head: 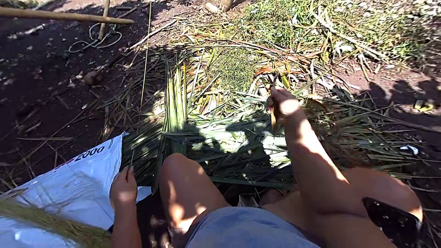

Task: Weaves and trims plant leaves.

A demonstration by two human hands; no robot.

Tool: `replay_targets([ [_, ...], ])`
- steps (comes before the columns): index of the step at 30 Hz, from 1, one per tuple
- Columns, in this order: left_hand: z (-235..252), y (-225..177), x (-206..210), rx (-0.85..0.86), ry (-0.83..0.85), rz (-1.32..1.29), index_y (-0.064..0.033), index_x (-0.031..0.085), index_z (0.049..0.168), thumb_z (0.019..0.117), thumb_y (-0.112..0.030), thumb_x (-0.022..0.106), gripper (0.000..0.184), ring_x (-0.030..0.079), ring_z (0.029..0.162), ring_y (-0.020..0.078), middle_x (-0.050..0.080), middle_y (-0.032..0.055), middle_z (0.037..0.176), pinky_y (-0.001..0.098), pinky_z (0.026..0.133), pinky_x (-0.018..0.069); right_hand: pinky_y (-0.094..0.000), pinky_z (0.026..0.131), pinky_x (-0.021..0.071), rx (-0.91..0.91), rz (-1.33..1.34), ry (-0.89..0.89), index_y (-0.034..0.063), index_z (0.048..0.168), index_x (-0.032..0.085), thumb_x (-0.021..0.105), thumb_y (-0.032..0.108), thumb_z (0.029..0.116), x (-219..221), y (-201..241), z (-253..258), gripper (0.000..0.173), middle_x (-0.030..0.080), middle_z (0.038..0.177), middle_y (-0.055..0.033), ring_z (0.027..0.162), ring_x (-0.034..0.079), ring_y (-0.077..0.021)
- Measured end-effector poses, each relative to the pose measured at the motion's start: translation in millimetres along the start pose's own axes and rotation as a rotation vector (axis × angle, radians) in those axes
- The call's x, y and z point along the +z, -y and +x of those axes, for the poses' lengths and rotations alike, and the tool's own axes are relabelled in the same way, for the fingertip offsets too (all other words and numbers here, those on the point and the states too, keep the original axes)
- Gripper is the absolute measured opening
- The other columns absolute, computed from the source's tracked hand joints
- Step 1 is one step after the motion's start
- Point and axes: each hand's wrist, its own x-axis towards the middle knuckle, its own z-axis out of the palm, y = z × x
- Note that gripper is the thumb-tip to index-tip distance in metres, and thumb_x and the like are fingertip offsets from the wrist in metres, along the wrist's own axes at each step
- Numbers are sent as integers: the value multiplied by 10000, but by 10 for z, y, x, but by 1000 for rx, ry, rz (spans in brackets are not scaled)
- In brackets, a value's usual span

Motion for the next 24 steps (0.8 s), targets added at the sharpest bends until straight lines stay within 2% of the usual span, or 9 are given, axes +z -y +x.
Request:
replay_targets([
  [2,-83,-435,184,88,100,-26,50,664,1294,1090,-209,491,373,631,1172,468,676,295,1209,646,1044,424,-172,448,455,76,-3,239,55,1275,583,446,197,1104,450,-105,-272,261,501,631,51,456,473,-20],
  [5,-226,-936,366,155,255,-52,-31,684,1307,1092,-231,495,349,625,1230,369,677,212,1275,581,1072,438,-175,457,419,153,-71,636,46,1243,593,489,202,1085,959,-310,-586,245,554,693,-5,480,469,-38],
  [7,-290,-1076,497,236,279,-97,-35,704,1276,1083,-227,517,331,663,1151,345,708,191,1197,558,1025,478,-179,480,412,207,-101,754,28,1341,570,522,183,1070,1167,-355,-738,316,579,746,-2,510,471,-31],
  [11,-319,-1070,650,390,294,-120,-83,745,1215,1068,-288,534,329,708,1003,274,750,109,1070,548,936,521,-179,483,420,250,-90,681,9,1301,605,551,180,1064,1237,-375,-801,296,569,717,3,506,476,-31],
  [14,-316,-969,669,443,323,-133,-93,765,1166,1056,-303,546,323,697,994,245,752,79,1004,525,957,504,-158,468,393,207,-59,630,7,1158,622,521,163,1070,1115,-372,-701,206,544,695,12,494,452,-18],
  [16,-314,-900,653,461,333,-178,-86,780,1111,1043,-282,567,297,688,972,213,746,65,978,480,942,509,-155,459,394,208,-9,563,31,1198,629,544,189,1070,1010,-354,-609,221,533,696,19,486,443,-16],
  [20,-321,-780,559,442,373,-247,-51,765,1114,1031,-207,580,256,689,1005,185,735,96,1123,409,937,535,-157,432,392,207,42,389,39,1200,633,578,193,1052,814,-195,-395,220,554,682,21,463,438,-13],
  [22,-303,-702,483,387,410,-213,-70,747,1195,1042,-201,568,270,696,1050,202,724,101,1202,446,948,538,-160,430,406,219,89,307,36,1165,621,566,170,1056,709,-58,-268,181,535,663,27,457,446,-18],
  [24,-273,-591,431,361,410,-190,-50,746,1194,1038,-197,580,271,691,1062,258,729,137,1159,509,962,517,-162,425,400,169,84,276,36,1130,623,530,174,1071,580,28,-147,177,515,637,40,446,431,-16],
])
